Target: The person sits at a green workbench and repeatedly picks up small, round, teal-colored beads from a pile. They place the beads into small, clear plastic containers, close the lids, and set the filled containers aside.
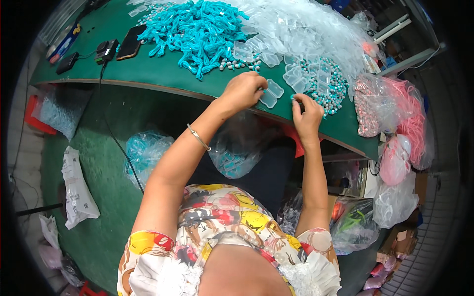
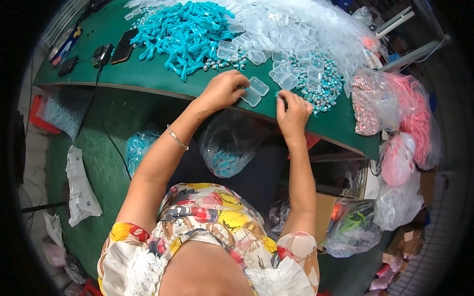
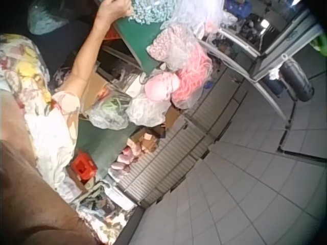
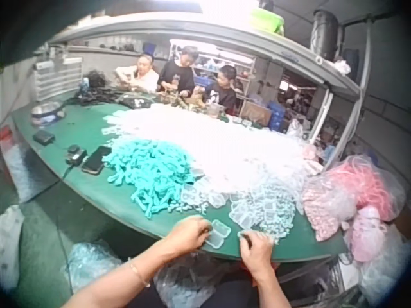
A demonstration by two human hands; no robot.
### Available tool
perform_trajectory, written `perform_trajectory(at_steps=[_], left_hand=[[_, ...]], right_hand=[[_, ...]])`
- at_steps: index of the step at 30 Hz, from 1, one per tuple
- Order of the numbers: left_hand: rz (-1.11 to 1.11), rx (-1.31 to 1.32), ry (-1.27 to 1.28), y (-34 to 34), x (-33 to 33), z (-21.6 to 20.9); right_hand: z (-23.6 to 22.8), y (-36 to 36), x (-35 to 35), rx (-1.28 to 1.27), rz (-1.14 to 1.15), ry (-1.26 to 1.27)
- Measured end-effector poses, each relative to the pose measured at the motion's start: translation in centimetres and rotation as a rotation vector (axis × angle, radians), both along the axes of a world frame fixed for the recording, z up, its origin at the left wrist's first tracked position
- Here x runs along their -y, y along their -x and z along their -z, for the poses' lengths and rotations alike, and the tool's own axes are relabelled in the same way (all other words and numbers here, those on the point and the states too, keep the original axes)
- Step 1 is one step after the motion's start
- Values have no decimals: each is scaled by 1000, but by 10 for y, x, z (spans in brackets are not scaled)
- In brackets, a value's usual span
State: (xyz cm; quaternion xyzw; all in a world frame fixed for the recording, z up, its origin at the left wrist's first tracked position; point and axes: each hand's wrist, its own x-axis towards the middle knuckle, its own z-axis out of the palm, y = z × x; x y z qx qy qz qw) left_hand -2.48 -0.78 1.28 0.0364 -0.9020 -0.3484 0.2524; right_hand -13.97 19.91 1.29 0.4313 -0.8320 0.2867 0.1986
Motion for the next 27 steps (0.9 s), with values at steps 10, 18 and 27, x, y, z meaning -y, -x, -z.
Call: perform_trajectory(at_steps=[10,18,27], left_hand=[[-130,184,142,-16,-3,-8],[-164,128,104,-40,-5,-4],[-78,18,96,-47,4,7]], right_hand=[[-14,-26,47,-92,-385,-126],[-26,-22,59,-2,-536,-193],[-25,26,124,332,-505,37]])
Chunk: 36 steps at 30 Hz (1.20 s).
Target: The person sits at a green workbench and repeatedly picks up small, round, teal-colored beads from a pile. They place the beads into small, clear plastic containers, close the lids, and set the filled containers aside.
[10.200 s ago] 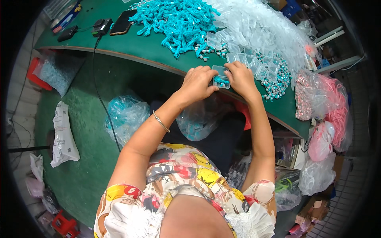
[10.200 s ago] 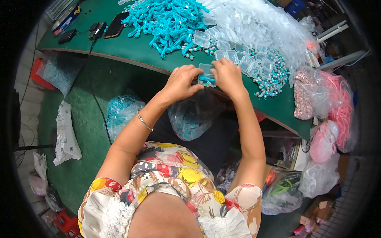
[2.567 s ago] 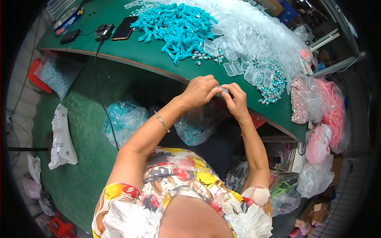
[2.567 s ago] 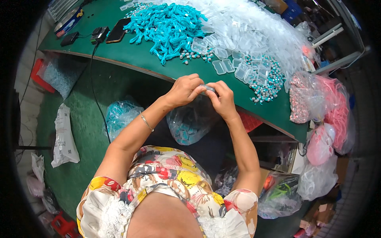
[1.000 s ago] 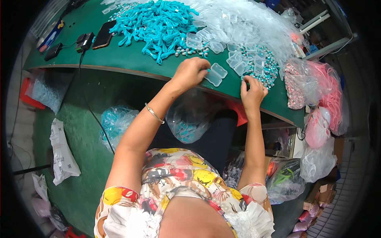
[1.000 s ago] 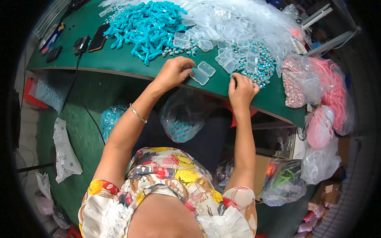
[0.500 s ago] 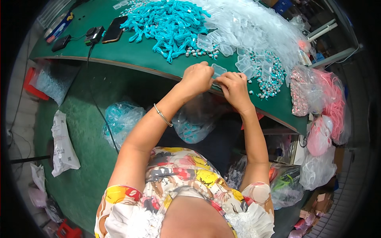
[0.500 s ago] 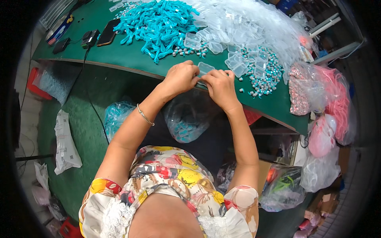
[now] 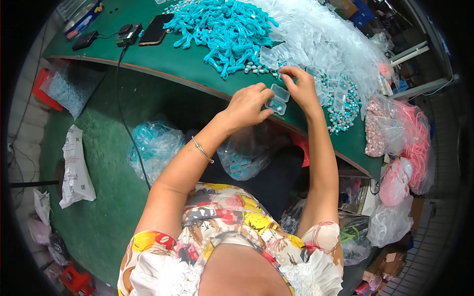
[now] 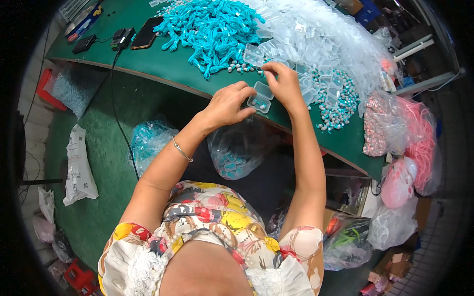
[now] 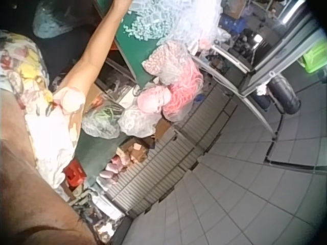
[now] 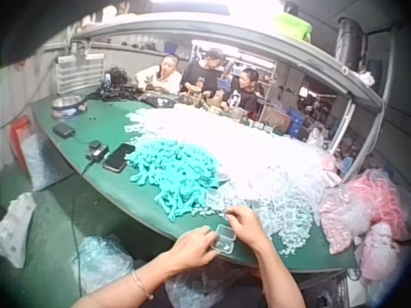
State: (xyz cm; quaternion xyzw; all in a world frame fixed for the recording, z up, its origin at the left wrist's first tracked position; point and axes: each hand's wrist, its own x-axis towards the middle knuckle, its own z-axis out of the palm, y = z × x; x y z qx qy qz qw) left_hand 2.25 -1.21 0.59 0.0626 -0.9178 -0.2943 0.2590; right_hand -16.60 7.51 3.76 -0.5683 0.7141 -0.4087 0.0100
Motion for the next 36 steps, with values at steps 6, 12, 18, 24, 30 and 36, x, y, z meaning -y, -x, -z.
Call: perform_trajectory(at_steps=[6,12,18,24,30,36], left_hand=[[8,-3,1,5,3,1],[17,48,-4,7,3,3],[21,44,-14,8,6,8],[5,46,-13,7,5,4],[6,-6,-35,6,5,8],[6,5,-73,7,5,5]], right_hand=[[5,3,46,-280,82,-101],[11,-16,83,-413,261,-193],[8,-20,91,-424,315,-269],[4,-23,72,-406,387,-286],[4,-15,22,-70,180,127],[0,-28,-60,-70,83,-41]])
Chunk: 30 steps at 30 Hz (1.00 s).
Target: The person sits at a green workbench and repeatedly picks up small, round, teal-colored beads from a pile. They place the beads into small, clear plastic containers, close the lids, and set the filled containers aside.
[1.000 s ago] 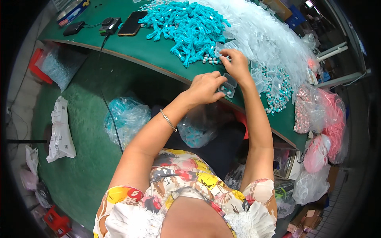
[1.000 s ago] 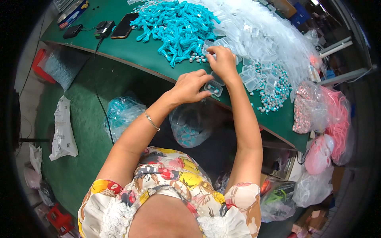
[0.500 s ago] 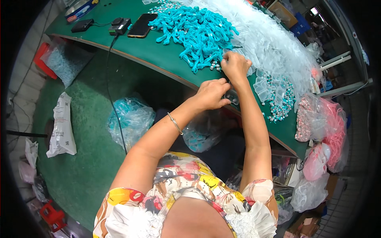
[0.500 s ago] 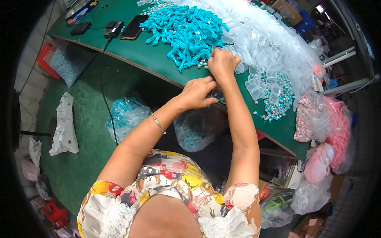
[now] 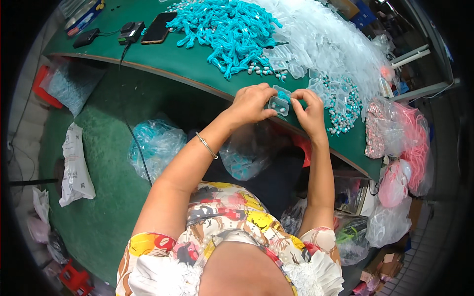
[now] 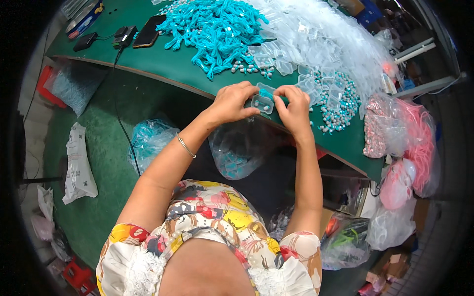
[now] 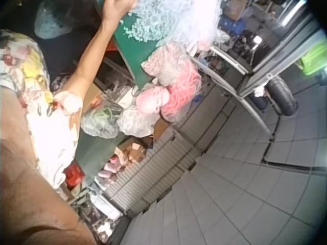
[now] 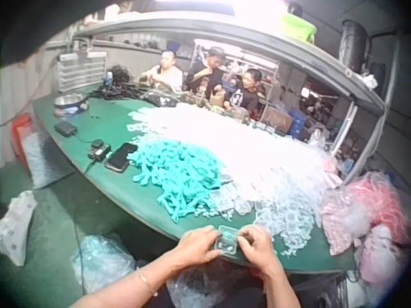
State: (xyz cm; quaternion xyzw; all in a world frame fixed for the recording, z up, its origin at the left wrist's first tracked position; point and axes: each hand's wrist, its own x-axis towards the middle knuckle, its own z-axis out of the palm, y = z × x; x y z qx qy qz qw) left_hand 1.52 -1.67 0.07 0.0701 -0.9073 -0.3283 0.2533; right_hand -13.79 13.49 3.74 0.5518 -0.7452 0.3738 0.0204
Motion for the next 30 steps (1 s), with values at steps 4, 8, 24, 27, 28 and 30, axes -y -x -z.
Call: perform_trajectory(at_steps=[4,8,24,27,28,30], left_hand=[[7,22,-38,1,1,0],[-1,49,-49,0,2,-2],[6,-78,-6,-3,-1,-1],[-5,-180,143,1,-7,6],[-5,-171,156,1,-9,8],[-7,-153,186,2,-11,11]], right_hand=[[7,-9,-5,-268,13,-40],[7,-12,-2,-375,-19,-90],[12,-9,-7,-70,-124,73],[12,-23,-13,-121,-159,113],[13,-26,-14,-133,-142,120],[21,-22,-14,-85,-130,100]])
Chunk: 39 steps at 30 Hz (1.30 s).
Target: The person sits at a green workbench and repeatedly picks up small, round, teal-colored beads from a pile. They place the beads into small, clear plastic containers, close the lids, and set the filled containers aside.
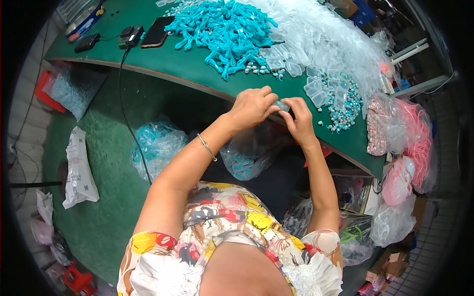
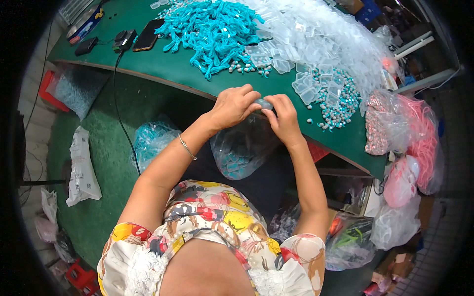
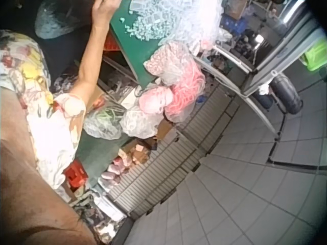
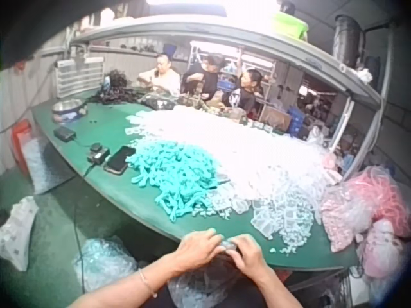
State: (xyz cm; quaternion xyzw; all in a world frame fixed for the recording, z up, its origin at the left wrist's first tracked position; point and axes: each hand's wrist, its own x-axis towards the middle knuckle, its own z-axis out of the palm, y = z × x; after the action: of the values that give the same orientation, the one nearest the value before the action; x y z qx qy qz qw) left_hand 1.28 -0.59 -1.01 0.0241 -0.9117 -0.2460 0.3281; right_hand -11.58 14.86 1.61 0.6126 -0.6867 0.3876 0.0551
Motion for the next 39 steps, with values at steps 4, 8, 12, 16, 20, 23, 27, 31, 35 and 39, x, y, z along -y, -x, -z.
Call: perform_trajectory(at_steps=[4,8,12,16,20,23,27,31,35,39], left_hand=[[23,4,-116,-7,5,1],[18,-78,-215,-12,4,-3],[6,-38,-161,-24,-26,-3],[76,118,-73,-30,-46,3],[-205,-108,-58,-18,-2,-13],[-388,-142,81,6,43,-7],[-444,-89,263,36,59,-1],[-416,-58,326,41,61,2],[-358,-120,241,30,55,-7],[-247,-35,-86,20,38,-13]], right_hand=[[0,-9,6,199,4,-51],[-14,8,15,348,-146,-246],[-15,46,69,-205,105,45],[-3,63,99,-476,283,-40],[-5,62,86,-394,283,31],[-17,32,54,-433,242,10],[-14,-4,12,-527,272,-114],[-3,-18,4,-459,254,-72],[-5,8,-23,-382,523,-18],[0,45,-51,-386,847,-217]])
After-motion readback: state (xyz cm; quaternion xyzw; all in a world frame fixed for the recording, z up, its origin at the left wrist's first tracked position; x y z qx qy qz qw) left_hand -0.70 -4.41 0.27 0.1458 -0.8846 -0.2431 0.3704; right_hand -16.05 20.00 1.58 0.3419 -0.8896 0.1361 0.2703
